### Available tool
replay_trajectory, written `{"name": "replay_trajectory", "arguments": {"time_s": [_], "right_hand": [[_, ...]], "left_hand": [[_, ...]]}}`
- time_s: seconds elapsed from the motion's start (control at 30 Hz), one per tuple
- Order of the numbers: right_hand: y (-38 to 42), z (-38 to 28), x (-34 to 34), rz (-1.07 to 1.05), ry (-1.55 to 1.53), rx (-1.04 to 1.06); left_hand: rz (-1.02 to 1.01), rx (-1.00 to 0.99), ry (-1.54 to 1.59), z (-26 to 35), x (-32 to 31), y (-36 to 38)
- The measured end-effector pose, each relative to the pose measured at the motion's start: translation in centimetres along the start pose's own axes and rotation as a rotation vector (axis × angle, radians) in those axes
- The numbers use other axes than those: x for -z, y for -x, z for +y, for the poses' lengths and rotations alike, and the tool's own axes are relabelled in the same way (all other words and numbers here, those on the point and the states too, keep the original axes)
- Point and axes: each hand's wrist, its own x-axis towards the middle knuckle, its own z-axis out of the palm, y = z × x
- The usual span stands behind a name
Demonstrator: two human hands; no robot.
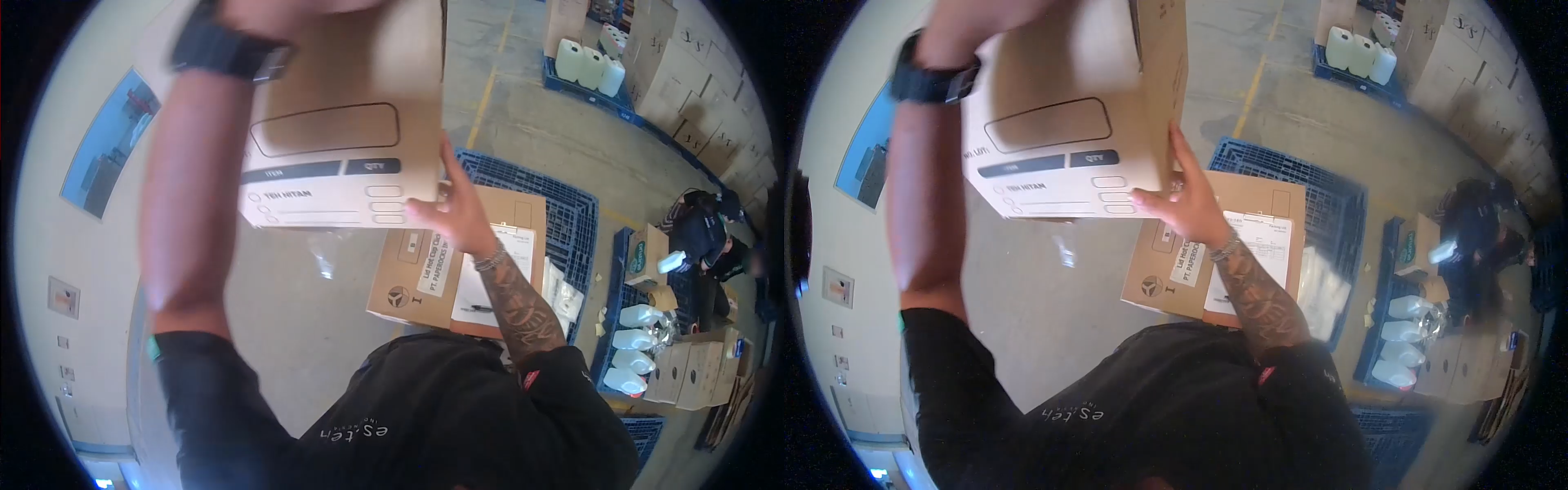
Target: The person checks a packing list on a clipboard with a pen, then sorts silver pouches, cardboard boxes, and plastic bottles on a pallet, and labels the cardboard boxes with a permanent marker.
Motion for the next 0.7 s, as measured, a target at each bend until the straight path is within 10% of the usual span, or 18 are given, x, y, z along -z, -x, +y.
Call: {"name": "replay_trajectory", "arguments": {"time_s": [0.07, 0.13, 0.2, 0.27, 0.37, 0.7], "right_hand": [[-0.9, 0.2, 3.1, 0.065, 0.204, 0.270], [-1.6, -3.0, 5.6, 0.071, 0.056, 0.255], [-2.7, -6.3, 6.2, 0.068, 0.196, 0.257], [-4.9, -8.3, 6.7, 0.068, 0.342, 0.287], [-7.4, -11.2, 6.6, 0.053, 0.648, 0.493], [-5.1, -11.0, 5.8, 0.230, 0.777, 0.178]], "left_hand": [[0.258, -0.385, 0.178, -4.5, -0.2, -0.6], [-0.120, 0.301, -0.202, -1.4, 5.1, 1.7], [-0.092, 0.128, -0.091, -18.3, 5.1, 3.7], [0.027, 0.469, -0.030, -18.7, 2.5, 7.2], [0.241, 0.471, -0.017, -19.0, 1.0, 8.2], [-0.179, 0.532, 0.136, -24.8, -8.5, 3.3]]}}
